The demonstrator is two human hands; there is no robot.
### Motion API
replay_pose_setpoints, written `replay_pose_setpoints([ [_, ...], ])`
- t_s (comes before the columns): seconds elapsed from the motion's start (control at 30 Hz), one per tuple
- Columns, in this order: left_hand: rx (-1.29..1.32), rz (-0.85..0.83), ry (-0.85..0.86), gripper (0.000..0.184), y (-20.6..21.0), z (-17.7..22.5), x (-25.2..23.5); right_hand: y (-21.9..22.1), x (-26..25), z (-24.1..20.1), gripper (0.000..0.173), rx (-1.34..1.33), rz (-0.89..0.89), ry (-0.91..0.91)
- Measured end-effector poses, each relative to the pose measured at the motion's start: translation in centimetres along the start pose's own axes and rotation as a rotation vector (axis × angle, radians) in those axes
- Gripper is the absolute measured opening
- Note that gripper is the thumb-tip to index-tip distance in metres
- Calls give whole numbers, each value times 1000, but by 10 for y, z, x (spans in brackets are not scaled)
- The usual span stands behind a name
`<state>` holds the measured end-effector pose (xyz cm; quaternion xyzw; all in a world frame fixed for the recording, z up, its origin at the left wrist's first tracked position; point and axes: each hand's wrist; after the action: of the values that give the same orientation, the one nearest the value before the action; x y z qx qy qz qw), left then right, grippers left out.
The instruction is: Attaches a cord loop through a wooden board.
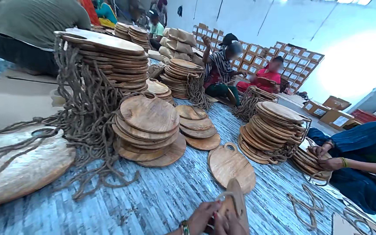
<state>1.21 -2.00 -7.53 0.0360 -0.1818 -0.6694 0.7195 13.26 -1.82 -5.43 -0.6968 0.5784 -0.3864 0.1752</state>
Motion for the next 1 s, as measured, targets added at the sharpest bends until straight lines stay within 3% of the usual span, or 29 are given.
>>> replay_pose_setpoints([
  [0.13, -97, 154, -153, 37, -59, -33, -31, 56, -43, -24, 45, 354, -240, 92],
  [0.27, -184, 251, -181, 36, -95, -75, -42, 120, -71, -5, 43, 414, -269, 59],
  [0.47, -271, 179, -224, 38, -117, -106, -51, 135, -90, 7, 45, 474, -391, 60],
  [0.6, -259, 246, -171, 42, -129, -106, -54, 110, -104, 15, 43, 366, -440, 64],
  [0.83, -323, 354, 195, 44, -125, -29, -52, -5, -107, 14, 43, -112, -117, -2],
  [1.0, -115, 356, 509, 41, -85, 45, -35, -100, -76, -6, 17, -518, -10, -221],
])
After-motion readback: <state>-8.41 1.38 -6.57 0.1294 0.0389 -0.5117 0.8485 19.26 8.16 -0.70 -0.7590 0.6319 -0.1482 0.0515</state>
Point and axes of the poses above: each hand's wrist, its own x-axis away from the middle knuckle, its own y-axis out of the palm, z = x × y, and after that the axes turned 15 degrees about y, right-handed
